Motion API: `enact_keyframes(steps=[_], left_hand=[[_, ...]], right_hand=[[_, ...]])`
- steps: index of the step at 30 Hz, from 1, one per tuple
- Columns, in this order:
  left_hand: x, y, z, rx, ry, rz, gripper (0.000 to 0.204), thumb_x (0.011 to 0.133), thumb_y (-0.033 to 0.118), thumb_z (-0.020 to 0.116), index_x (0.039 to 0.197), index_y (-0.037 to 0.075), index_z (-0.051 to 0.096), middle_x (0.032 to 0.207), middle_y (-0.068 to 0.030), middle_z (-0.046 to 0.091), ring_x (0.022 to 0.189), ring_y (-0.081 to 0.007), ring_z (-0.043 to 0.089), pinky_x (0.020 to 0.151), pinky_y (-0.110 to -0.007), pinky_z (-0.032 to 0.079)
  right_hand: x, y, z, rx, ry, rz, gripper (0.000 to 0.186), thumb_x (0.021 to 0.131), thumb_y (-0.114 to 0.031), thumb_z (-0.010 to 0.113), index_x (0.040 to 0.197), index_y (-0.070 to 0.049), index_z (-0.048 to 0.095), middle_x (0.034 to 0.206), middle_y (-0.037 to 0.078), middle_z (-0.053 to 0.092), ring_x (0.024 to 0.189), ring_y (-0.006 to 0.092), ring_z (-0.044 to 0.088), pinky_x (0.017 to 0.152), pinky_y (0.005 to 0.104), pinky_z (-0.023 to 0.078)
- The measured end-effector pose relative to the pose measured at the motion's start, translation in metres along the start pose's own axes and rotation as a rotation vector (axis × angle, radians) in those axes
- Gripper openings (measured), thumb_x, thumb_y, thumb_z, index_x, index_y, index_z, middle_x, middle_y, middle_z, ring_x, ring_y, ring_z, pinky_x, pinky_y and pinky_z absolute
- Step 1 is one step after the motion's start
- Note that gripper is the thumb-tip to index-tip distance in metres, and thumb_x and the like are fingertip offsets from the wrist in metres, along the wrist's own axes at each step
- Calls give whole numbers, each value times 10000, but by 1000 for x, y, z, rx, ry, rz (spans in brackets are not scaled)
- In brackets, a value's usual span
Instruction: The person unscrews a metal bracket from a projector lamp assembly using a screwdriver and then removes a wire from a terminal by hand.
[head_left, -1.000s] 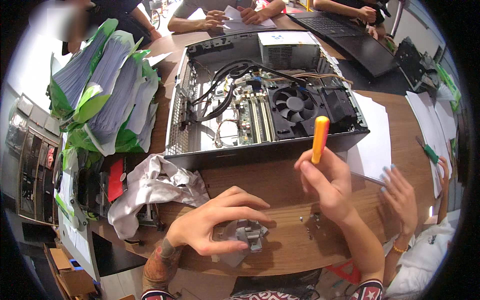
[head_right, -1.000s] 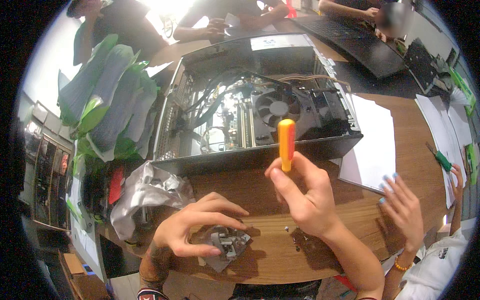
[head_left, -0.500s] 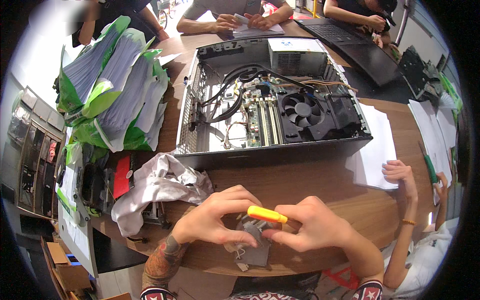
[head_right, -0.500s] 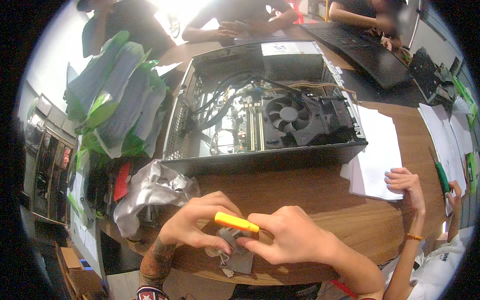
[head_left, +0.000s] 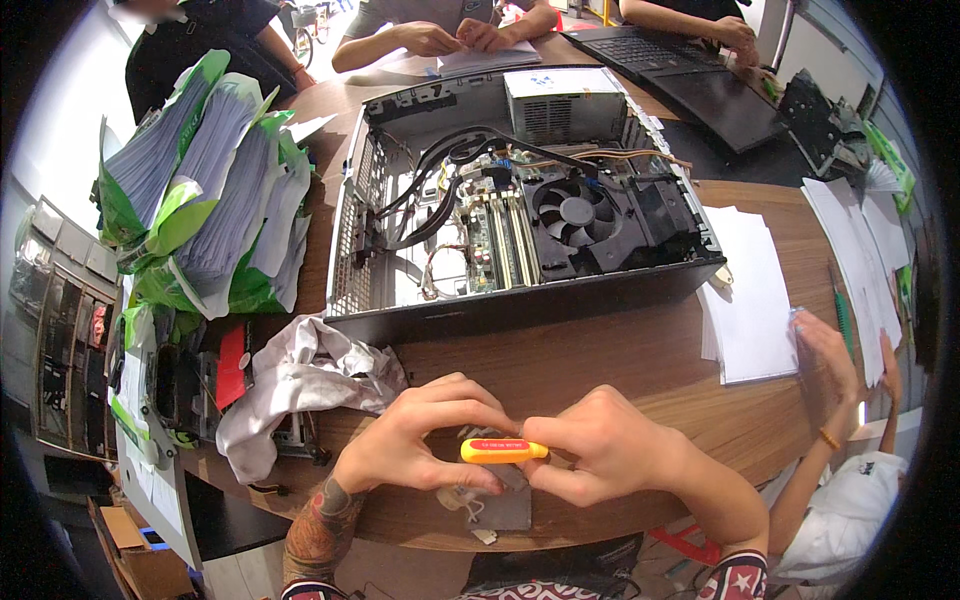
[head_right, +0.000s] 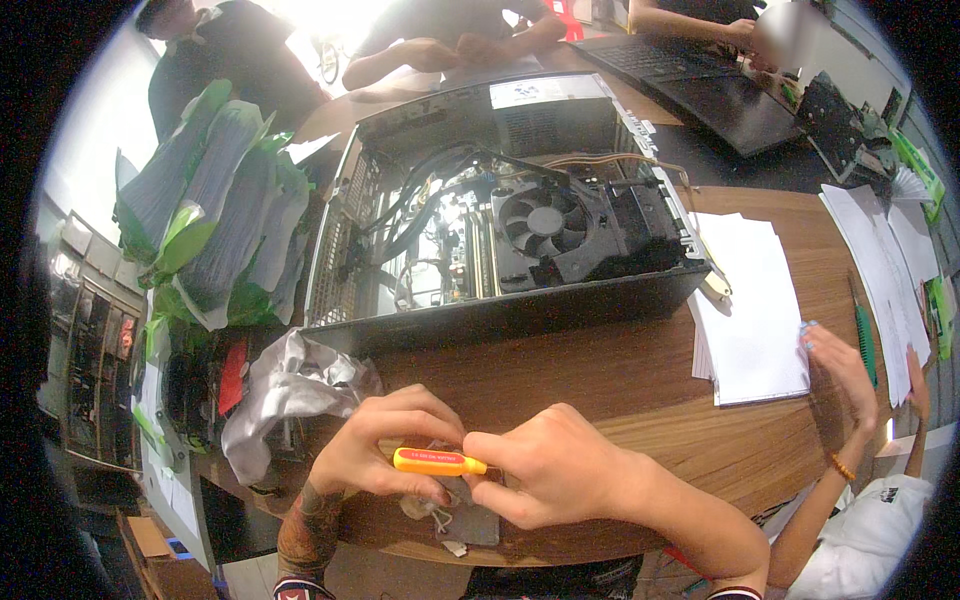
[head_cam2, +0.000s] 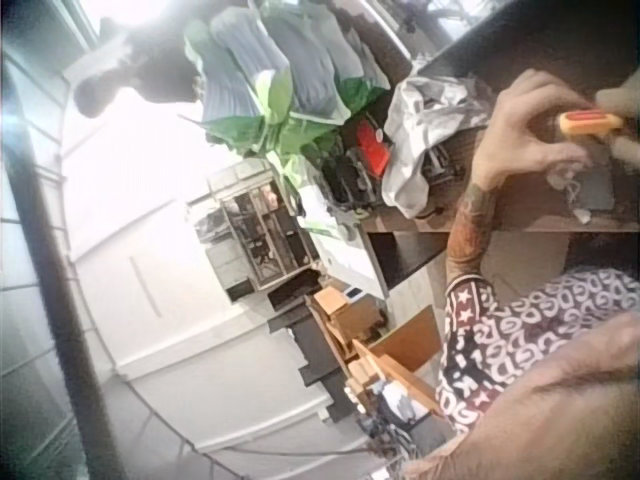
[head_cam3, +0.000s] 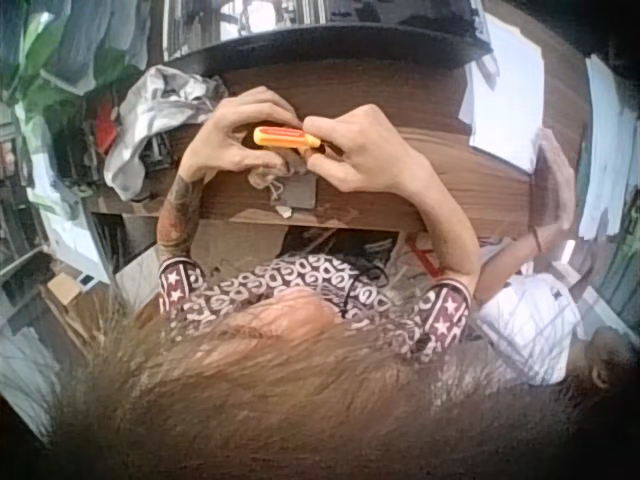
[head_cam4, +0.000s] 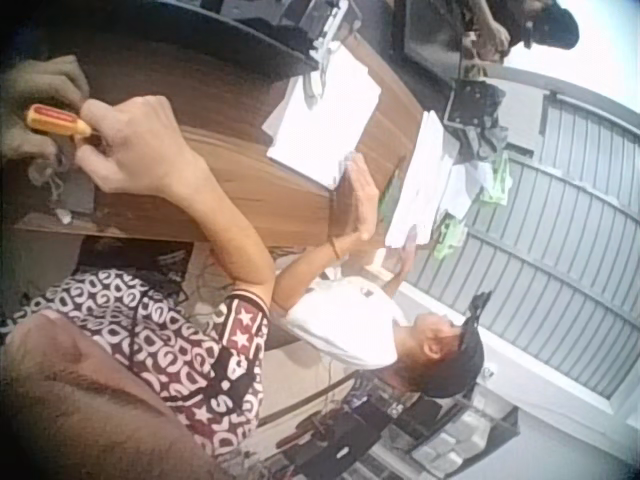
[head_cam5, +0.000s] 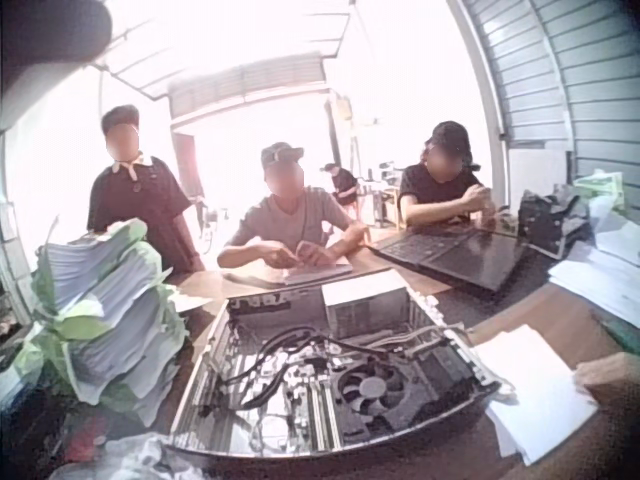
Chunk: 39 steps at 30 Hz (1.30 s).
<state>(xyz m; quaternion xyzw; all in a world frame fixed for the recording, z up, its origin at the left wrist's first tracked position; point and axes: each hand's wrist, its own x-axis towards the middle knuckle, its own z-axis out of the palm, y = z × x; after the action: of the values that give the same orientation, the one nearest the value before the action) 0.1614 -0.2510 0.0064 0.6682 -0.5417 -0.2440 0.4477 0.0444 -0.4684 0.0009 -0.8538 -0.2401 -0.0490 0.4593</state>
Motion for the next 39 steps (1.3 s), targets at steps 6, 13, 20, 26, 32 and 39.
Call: enact_keyframes(steps=[6,13,20,26,32,39], left_hand=[[-1,2,2,-2,13,24,481,670,221,906,1067,36,709,1041,-105,679,957,-261,641,849,-359,511],[2,4,-2,-17,-34,16,436,708,191,869,1078,29,705,1062,-109,677,979,-267,635,875,-367,502],[0,1,-5,-105,-64,12,430,748,187,829,1123,24,698,1074,-117,673,1020,-277,623,919,-383,475],[-3,-2,-7,-112,-66,32,425,763,195,819,1132,26,696,1085,-109,668,1038,-270,614,922,-382,471],[-7,-4,-13,-151,-77,23,405,777,175,805,1129,23,676,1098,-118,663,1059,-286,603,946,-390,455],[-9,-5,-16,-200,-97,66,396,796,145,779,1146,14,647,1122,-131,652,1065,-298,596,962,-395,442]], right_hand=[[1,-5,-19,302,74,70,105,875,-133,684,878,-43,630,566,147,516,464,302,548,461,377,397],[-4,28,-42,-161,294,217,149,815,-168,707,867,-38,657,585,184,559,523,343,611,479,402,445],[-10,51,-37,-558,166,340,254,811,-272,677,950,-60,700,622,185,636,597,375,656,615,476,537],[-6,48,-39,-675,201,393,249,818,-329,700,838,-81,713,563,173,614,563,363,649,579,459,524],[-8,49,-37,-719,264,248,248,793,-294,727,715,-72,648,520,148,573,506,340,619,499,424,476],[-5,34,-43,-352,344,74,158,793,-92,624,689,-22,528,543,134,480,447,305,509,465,372,393]])
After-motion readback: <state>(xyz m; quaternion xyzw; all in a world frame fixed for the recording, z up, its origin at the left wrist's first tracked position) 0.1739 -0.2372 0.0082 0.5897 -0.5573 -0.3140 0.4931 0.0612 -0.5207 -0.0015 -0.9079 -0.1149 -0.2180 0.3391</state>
